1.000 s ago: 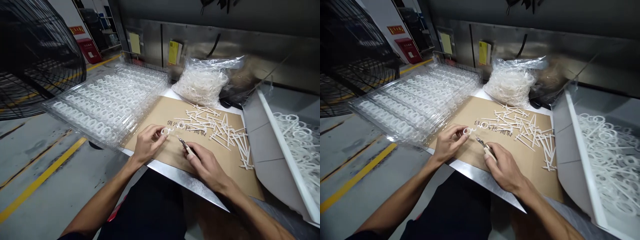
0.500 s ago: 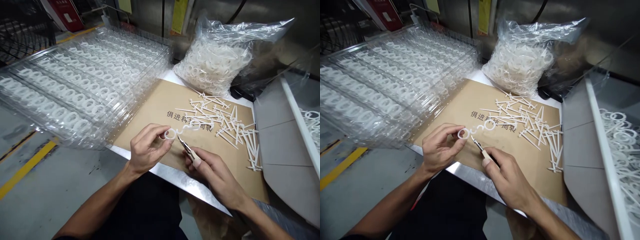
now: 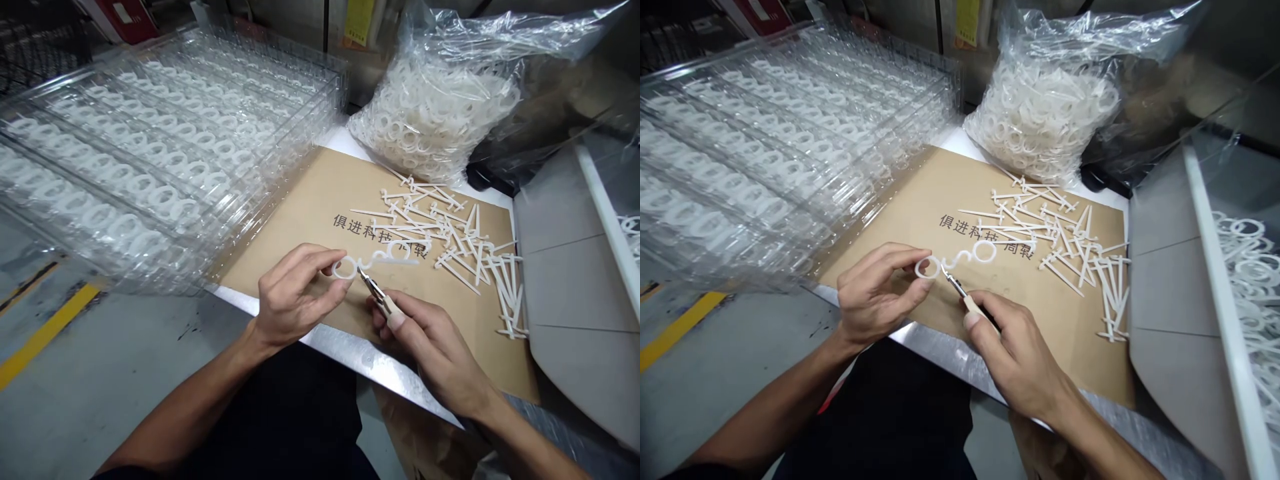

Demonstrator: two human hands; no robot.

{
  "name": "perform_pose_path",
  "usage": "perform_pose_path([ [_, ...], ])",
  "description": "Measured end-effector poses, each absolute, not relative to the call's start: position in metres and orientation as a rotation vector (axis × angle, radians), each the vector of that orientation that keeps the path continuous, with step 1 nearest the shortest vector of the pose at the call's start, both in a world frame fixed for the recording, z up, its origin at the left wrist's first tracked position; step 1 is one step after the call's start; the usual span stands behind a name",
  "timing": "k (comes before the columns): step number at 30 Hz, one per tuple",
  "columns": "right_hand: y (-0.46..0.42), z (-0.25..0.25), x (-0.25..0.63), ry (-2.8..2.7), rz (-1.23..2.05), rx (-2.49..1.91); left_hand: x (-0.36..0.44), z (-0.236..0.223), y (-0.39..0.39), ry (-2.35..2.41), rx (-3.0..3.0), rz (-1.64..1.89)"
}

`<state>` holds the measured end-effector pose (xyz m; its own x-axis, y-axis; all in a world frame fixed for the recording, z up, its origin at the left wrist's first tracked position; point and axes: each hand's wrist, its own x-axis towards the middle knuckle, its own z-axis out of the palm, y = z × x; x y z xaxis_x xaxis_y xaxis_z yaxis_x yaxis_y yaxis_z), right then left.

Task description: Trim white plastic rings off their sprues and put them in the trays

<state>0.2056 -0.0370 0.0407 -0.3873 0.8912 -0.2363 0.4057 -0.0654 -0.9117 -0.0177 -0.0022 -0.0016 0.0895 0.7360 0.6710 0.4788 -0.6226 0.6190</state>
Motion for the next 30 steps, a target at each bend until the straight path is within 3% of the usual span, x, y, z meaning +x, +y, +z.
perform_pose_path([
  [30, -0.036, 0.0395, 0.204, -1.769, 1.452, -1.385, -0.0168, -0.0031, -0.0002, 1.13, 2.192, 1.609],
])
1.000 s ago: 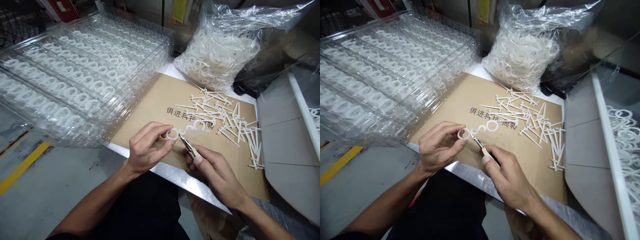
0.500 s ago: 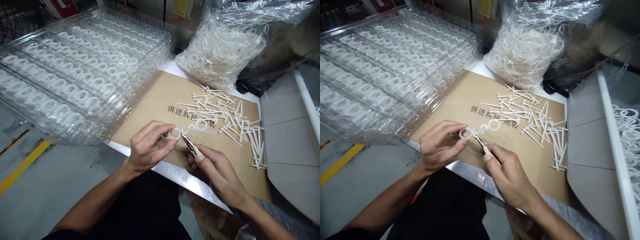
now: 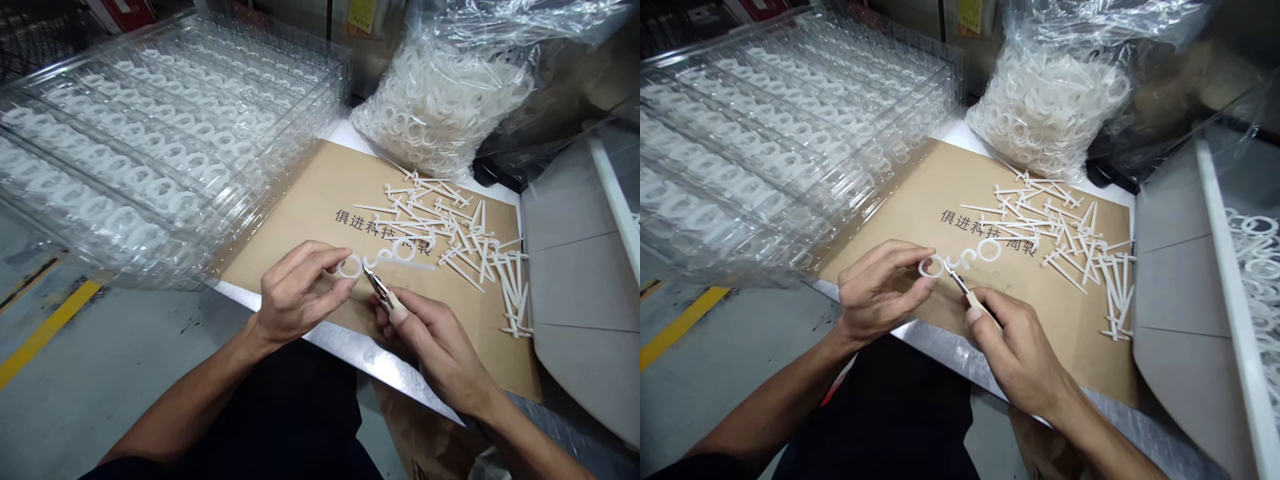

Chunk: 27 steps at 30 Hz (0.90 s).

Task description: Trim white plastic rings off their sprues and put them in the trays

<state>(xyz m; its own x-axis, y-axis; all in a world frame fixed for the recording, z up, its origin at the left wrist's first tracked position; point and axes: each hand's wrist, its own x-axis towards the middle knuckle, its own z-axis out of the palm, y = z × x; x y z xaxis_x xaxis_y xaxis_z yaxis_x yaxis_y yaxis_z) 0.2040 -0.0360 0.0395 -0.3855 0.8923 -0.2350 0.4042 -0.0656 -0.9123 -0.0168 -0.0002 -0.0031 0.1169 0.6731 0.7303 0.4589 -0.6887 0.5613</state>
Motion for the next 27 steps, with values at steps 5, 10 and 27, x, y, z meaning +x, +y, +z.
perform_pose_path([
  [5, -0.0367, 0.0394, 0.2046, -1.781, 1.444, -1.383, -0.0165, -0.0029, 0.0004, 1.13, 2.188, 1.598],
  [10, -0.0374, 0.0389, 0.2039, -1.829, 1.389, -1.414, -0.0168, -0.0028, 0.0015, 1.116, 2.187, 1.599],
  [27, -0.0366, 0.0355, 0.1998, -1.917, 1.283, -1.46, -0.017, -0.0031, 0.0013, 1.105, 2.164, 1.589],
])
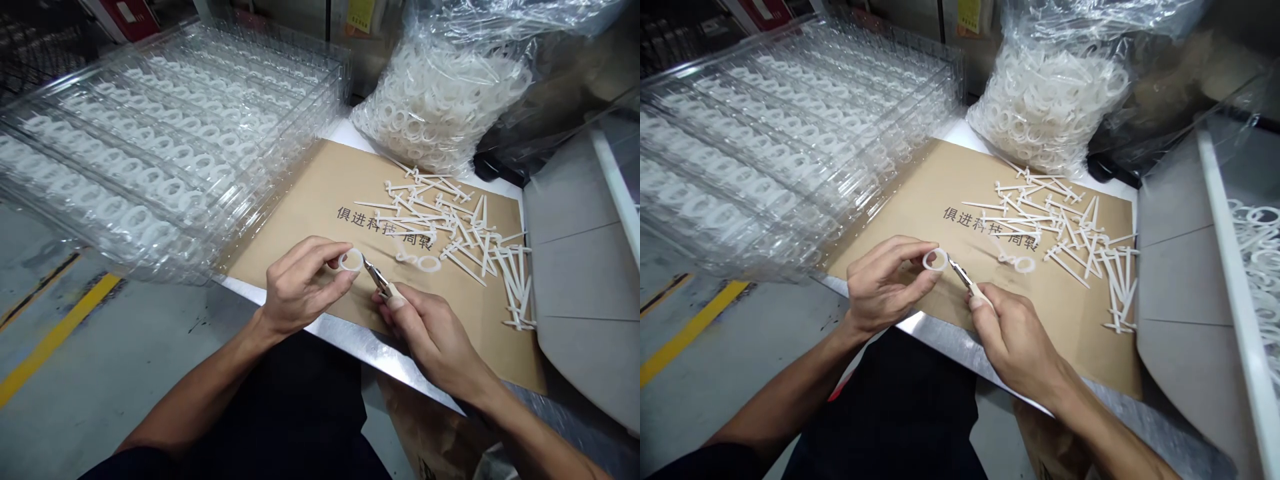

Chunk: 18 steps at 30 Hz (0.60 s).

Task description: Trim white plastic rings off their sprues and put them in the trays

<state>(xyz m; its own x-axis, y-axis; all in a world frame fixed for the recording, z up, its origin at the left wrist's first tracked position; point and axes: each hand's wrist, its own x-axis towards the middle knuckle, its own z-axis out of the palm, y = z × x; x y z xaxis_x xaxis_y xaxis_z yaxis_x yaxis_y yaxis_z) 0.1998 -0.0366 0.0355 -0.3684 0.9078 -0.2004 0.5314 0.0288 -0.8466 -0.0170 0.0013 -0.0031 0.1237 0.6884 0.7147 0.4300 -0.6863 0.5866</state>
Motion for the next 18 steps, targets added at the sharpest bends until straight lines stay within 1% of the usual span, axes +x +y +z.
perform_pose_path([
  [18, -0.0375, 0.0303, 0.2047, -1.799, 1.412, -1.408, -0.0199, -0.0015, 0.0015, 1.148, 2.156, 1.665],
])
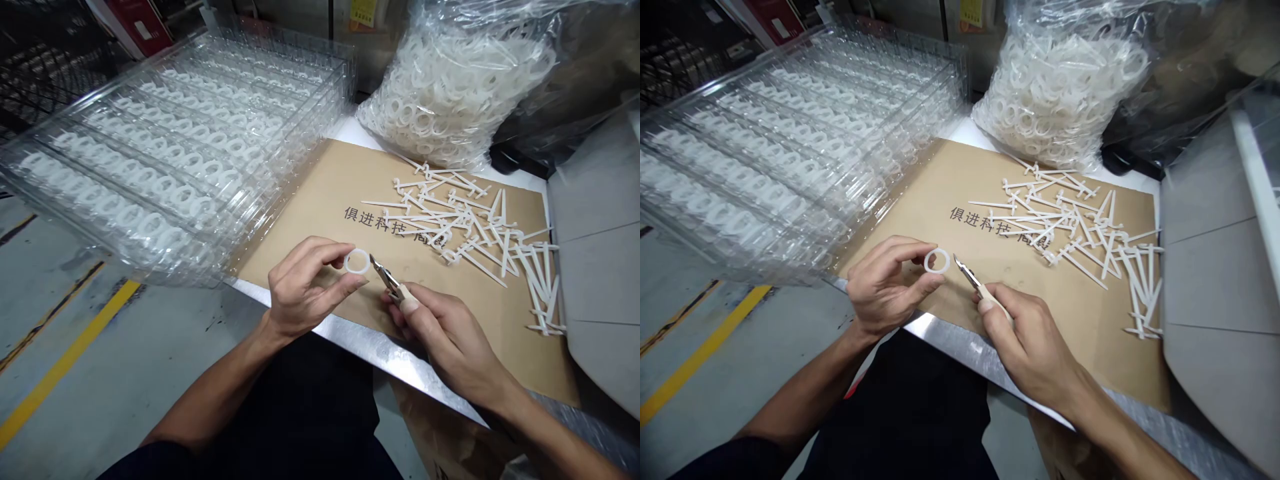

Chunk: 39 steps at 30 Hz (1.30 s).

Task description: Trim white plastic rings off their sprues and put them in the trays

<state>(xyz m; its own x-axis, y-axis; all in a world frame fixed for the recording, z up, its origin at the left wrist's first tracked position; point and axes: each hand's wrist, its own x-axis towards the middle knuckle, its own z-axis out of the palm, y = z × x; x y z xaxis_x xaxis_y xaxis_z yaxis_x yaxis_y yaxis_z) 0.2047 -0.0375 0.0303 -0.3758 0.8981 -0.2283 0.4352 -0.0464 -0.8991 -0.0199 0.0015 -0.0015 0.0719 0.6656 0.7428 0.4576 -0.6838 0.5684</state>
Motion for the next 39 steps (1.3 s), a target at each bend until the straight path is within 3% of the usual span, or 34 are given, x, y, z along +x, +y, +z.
perform_pose_path([
  [34, -0.0384, 0.0331, 0.2066, -1.773, 1.453, -1.382, -0.0195, -0.0049, 0.0022, 1.15, 2.18, 1.693],
  [39, -0.038, 0.0295, 0.2037, -1.427, 1.606, -1.346, -0.0196, -0.0066, 0.001, 1.092, 2.237, 1.675],
])
